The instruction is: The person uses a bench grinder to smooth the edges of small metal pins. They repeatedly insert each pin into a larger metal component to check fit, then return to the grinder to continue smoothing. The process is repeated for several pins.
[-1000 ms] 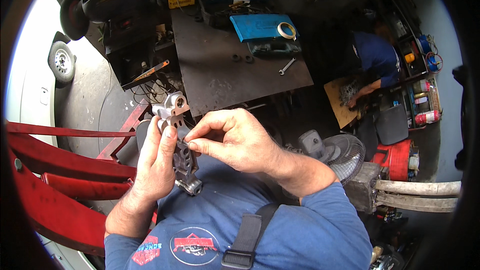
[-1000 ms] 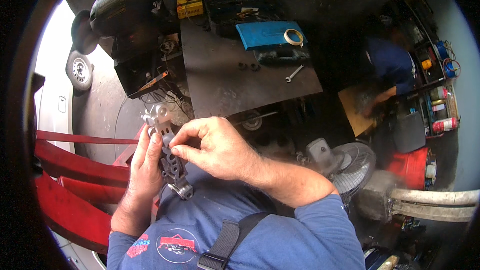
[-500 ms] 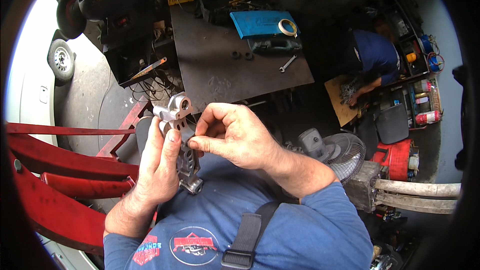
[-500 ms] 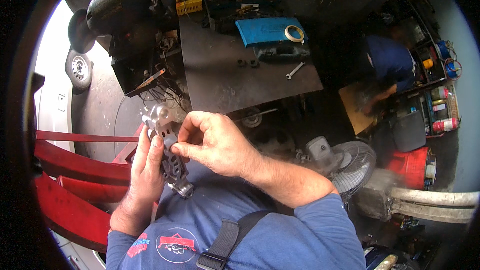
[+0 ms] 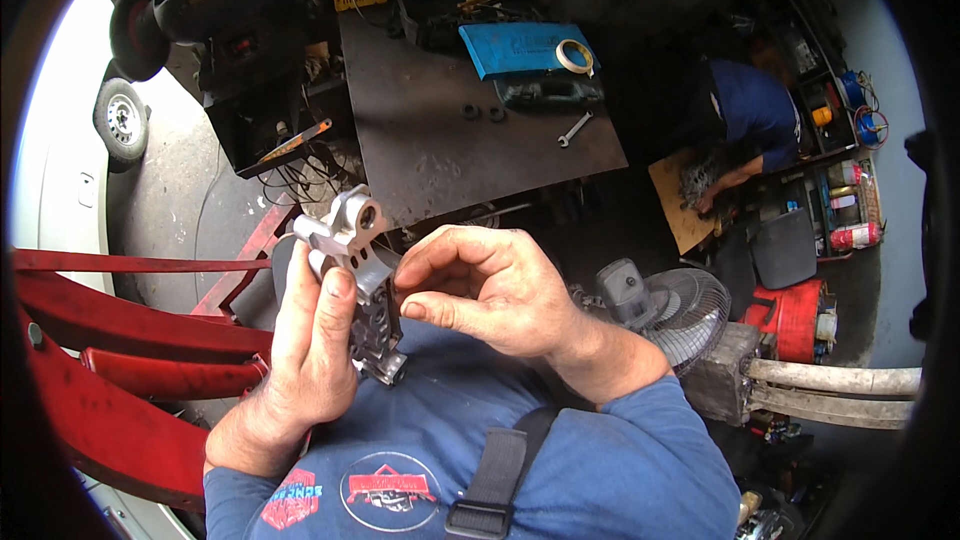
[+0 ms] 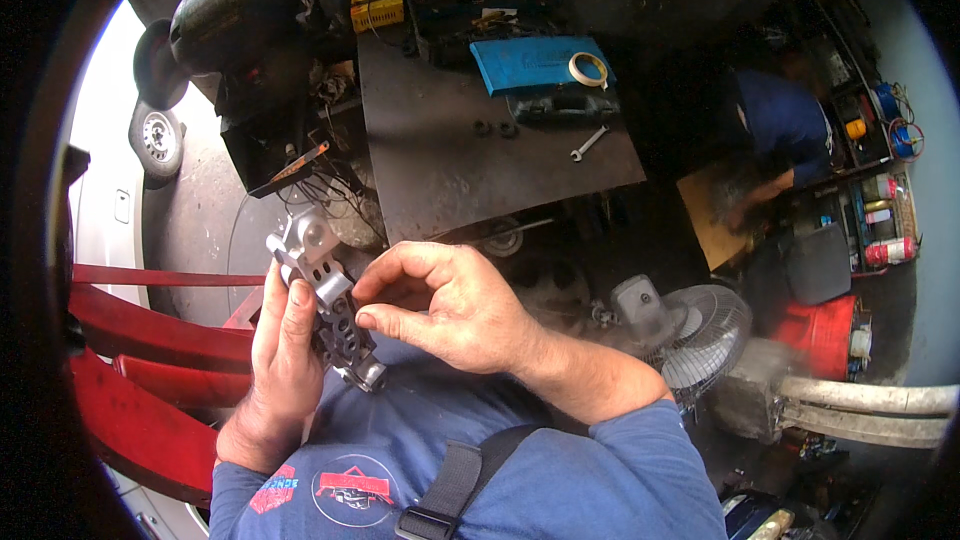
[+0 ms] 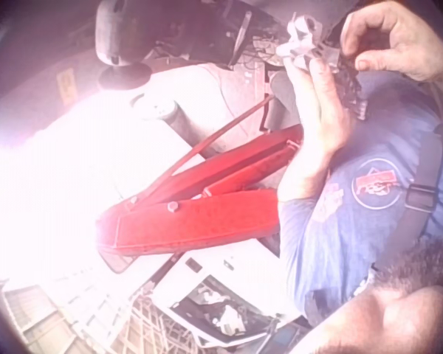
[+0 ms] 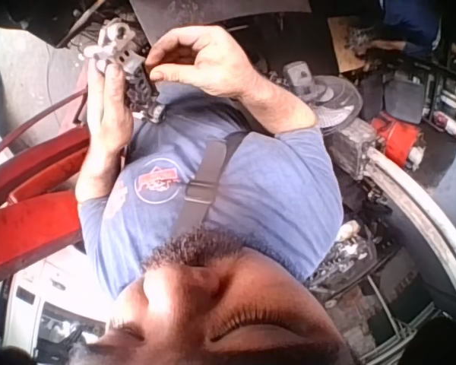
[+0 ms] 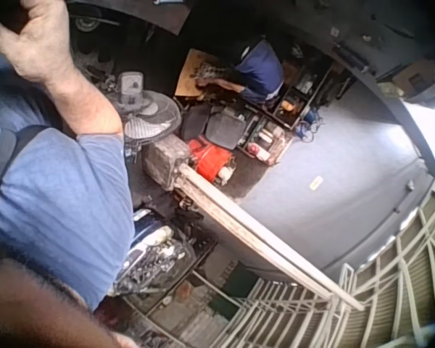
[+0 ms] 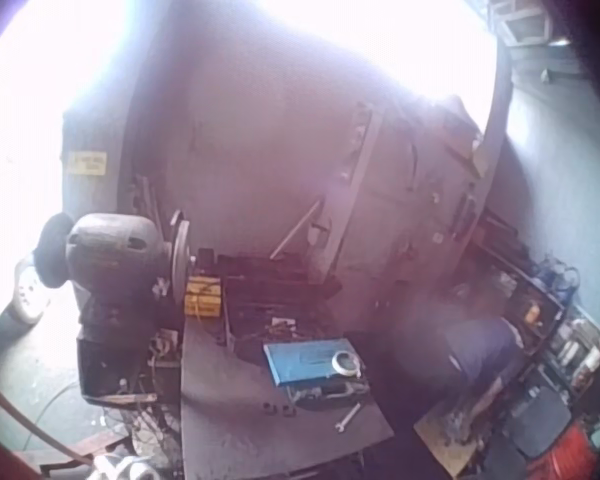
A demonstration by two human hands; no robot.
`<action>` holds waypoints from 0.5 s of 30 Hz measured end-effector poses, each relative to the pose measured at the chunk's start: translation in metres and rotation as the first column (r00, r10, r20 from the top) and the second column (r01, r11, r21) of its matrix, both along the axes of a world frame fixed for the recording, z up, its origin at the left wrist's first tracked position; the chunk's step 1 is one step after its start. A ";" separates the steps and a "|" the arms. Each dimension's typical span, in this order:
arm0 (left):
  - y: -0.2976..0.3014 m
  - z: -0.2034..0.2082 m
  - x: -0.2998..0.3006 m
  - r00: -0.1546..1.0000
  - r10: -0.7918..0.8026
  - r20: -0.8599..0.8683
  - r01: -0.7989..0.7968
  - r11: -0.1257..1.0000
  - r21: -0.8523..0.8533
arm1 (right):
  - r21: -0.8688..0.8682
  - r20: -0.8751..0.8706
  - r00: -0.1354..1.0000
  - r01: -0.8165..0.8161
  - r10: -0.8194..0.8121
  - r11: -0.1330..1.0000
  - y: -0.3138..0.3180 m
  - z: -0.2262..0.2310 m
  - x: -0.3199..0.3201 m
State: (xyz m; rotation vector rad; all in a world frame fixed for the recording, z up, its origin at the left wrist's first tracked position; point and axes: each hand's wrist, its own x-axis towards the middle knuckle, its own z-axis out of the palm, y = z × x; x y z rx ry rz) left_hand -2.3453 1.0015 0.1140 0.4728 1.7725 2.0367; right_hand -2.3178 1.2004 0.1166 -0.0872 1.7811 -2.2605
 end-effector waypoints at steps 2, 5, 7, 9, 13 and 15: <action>-0.002 0.000 0.001 1.000 0.005 -0.007 -0.006 0.999 -0.034 | 0.013 -0.049 0.998 0.036 -0.035 0.999 -0.004 -0.001 0.002; -0.004 0.001 0.004 0.995 -0.020 -0.097 0.010 0.995 -0.104 | 0.047 -0.095 0.994 0.049 -0.045 0.998 -0.006 -0.001 0.003; -0.002 0.001 0.006 0.995 -0.035 -0.097 0.027 0.996 -0.090 | 0.083 -0.149 0.988 0.057 -0.045 0.995 -0.006 0.000 0.002; -0.002 0.003 0.007 0.987 -0.052 -0.152 0.035 0.993 -0.114 | 0.148 -0.262 0.964 0.091 -0.049 0.985 -0.007 0.001 0.001; -0.001 0.005 0.011 0.983 -0.052 -0.176 0.038 0.996 -0.077 | 0.252 -0.372 0.928 0.088 0.013 0.964 -0.005 0.004 0.000; -0.003 0.001 0.011 0.979 -0.042 -0.200 0.026 0.996 -0.081 | 0.262 -0.407 0.913 0.115 0.002 0.958 -0.007 0.004 -0.001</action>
